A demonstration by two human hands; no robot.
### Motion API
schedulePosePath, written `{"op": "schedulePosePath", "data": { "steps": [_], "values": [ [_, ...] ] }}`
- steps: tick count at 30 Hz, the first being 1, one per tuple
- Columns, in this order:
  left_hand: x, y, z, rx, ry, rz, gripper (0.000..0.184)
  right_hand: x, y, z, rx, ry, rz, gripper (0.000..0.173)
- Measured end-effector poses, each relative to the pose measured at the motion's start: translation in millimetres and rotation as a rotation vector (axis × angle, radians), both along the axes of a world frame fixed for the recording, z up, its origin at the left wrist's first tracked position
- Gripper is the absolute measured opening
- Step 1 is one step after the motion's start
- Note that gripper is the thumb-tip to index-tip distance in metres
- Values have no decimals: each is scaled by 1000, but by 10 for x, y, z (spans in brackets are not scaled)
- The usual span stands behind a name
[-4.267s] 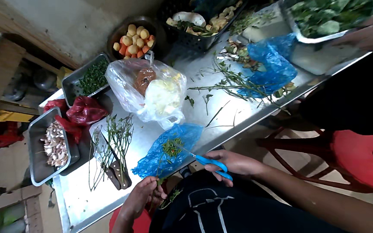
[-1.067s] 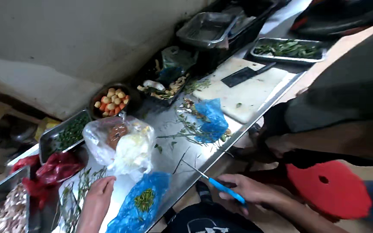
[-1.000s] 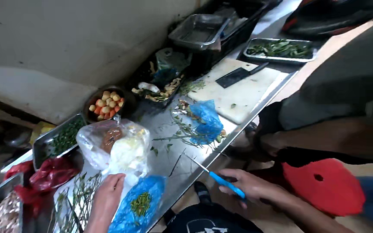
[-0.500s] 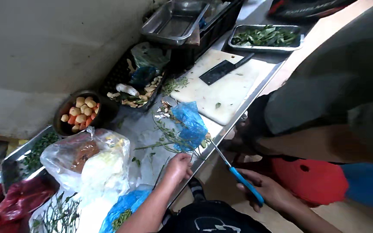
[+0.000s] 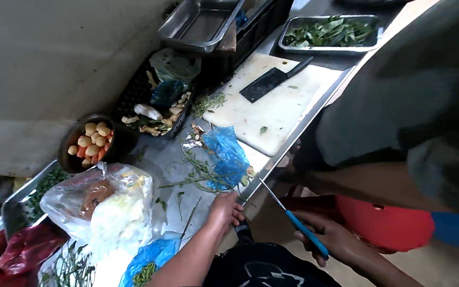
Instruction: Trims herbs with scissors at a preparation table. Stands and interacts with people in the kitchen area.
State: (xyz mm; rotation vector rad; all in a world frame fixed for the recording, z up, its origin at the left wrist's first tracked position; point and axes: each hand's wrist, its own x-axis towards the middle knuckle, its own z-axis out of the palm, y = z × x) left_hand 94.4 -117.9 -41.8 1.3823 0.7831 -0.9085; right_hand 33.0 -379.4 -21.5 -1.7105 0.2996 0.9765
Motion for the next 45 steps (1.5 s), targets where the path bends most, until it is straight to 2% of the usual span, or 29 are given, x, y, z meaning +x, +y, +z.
{"op": "schedulePosePath", "data": {
  "steps": [4,8,12,14,16,18,24,33,38,42,45],
  "values": [
    [-38,13,30,34,-54,32,29,53,-37,-18,23,-6,14,56],
    [-181,169,294,96,-123,47,32,116,-52,8,41,4,-6,54],
    [-426,454,345,3,-125,365,29,211,-35,-22,55,-16,51,57],
    [-484,557,292,-23,-108,507,34,259,1,-13,59,-19,95,57],
    [-482,621,246,-31,-96,581,39,300,39,-4,56,-15,125,55],
    [-443,679,211,-38,-78,617,36,330,72,1,54,-14,154,56],
    [-474,862,188,28,-106,523,28,392,180,64,64,2,240,54],
    [-1076,1317,464,74,-241,504,28,348,537,109,134,-42,358,54],
    [-1386,1645,445,97,-267,451,27,268,1030,185,-25,-22,513,50],
    [-1435,1823,349,78,-237,380,27,293,1554,210,-135,-148,736,46],
    [-1443,1870,334,46,-222,331,26,374,1892,324,-238,-91,699,44]
  ]
}}
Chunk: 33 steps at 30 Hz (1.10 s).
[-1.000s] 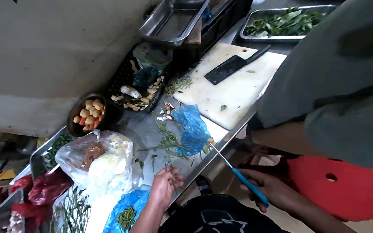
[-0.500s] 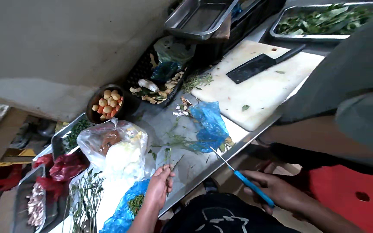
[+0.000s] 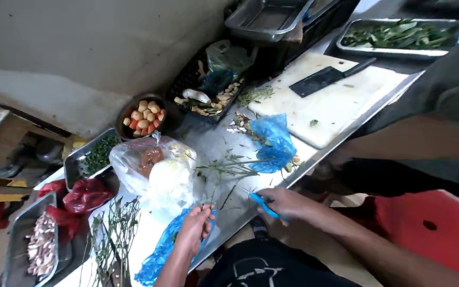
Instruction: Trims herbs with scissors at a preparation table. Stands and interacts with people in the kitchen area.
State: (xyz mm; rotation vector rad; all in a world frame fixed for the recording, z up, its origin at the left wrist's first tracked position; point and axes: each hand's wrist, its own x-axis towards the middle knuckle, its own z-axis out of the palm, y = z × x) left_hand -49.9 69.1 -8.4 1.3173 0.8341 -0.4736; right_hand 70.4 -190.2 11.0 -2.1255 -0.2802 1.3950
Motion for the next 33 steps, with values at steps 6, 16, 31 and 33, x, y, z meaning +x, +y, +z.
{"op": "schedulePosePath", "data": {
  "steps": [6,16,31,33],
  "values": [
    [-307,191,161,3,-13,-15,26,228,12,13,-19,30,-314,41],
    [-978,449,491,259,-130,142,25,19,-125,237,-49,134,-55,43],
    [-1772,660,203,333,-108,253,25,-1043,639,101,297,361,92,48],
    [-1809,672,157,372,-102,227,26,-1126,717,85,307,389,43,45]
  ]
}}
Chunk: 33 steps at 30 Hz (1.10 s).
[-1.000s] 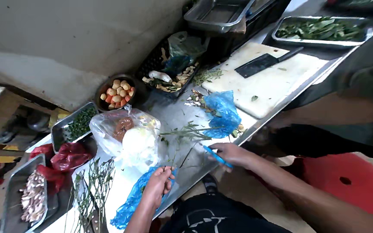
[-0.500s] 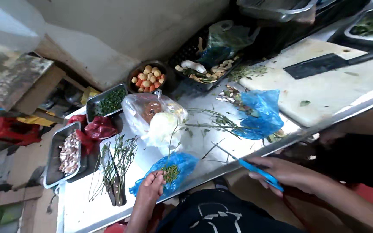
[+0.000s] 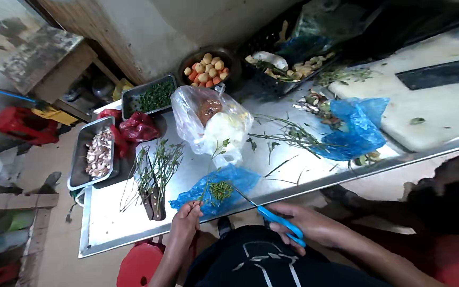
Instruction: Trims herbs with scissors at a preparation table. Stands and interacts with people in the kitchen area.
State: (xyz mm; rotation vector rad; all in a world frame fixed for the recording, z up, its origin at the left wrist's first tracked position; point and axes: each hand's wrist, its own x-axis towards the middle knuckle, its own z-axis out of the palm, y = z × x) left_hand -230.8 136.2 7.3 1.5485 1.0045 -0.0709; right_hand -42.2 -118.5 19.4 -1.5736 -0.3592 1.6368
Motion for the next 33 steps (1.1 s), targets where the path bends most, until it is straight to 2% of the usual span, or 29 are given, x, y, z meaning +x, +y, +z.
{"op": "schedulePosePath", "data": {
  "steps": [9,15,33],
  "values": [
    [-88,124,-115,179,113,-171,30,-250,219,-47,16,62,-95,36],
    [-167,155,-169,299,90,-294,30,-332,306,-106,-25,91,-150,36],
    [-12,226,-355,408,207,-353,33,-302,432,-419,-123,12,-49,39]
  ]
}}
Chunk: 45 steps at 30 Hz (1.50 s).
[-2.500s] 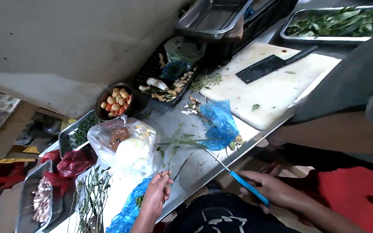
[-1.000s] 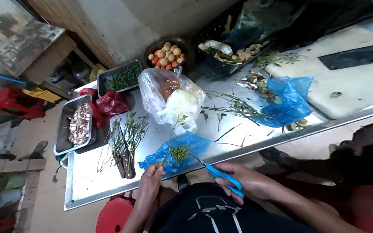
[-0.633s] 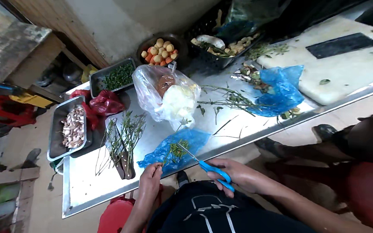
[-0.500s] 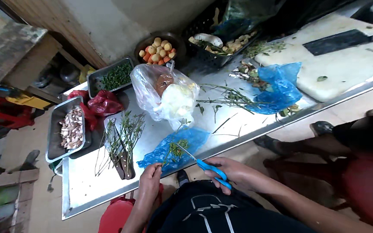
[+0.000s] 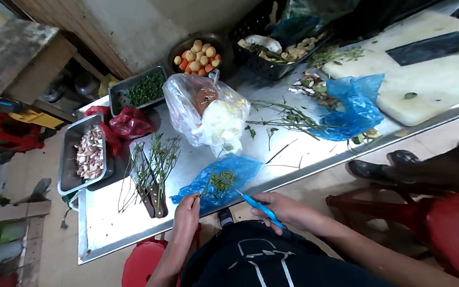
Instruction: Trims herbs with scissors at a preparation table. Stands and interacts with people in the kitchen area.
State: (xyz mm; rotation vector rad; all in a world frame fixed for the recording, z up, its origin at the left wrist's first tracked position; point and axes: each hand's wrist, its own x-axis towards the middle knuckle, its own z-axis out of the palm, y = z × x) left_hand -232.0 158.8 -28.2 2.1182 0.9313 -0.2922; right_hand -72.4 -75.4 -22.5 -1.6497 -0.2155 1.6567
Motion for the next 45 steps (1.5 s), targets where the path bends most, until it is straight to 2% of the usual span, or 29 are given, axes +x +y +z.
{"op": "schedulePosePath", "data": {
  "steps": [3,8,10,24,29,36,45],
  "values": [
    [-13,19,-12,26,-31,4,32,12,-121,48,54,13,6,39],
    [-7,21,-17,92,-93,6,31,23,-140,218,111,11,192,43],
    [15,-5,-5,114,-110,-8,31,28,-89,235,114,27,208,41],
    [96,-87,-63,219,-210,-56,28,-27,79,194,178,273,3,40],
    [104,-99,-73,237,-202,-56,28,-31,85,187,141,270,1,39],
    [106,-78,-76,234,-192,-54,28,42,-42,244,120,249,127,36],
    [109,-129,-90,291,-194,-105,28,-13,96,235,127,276,13,39]
  ]
}}
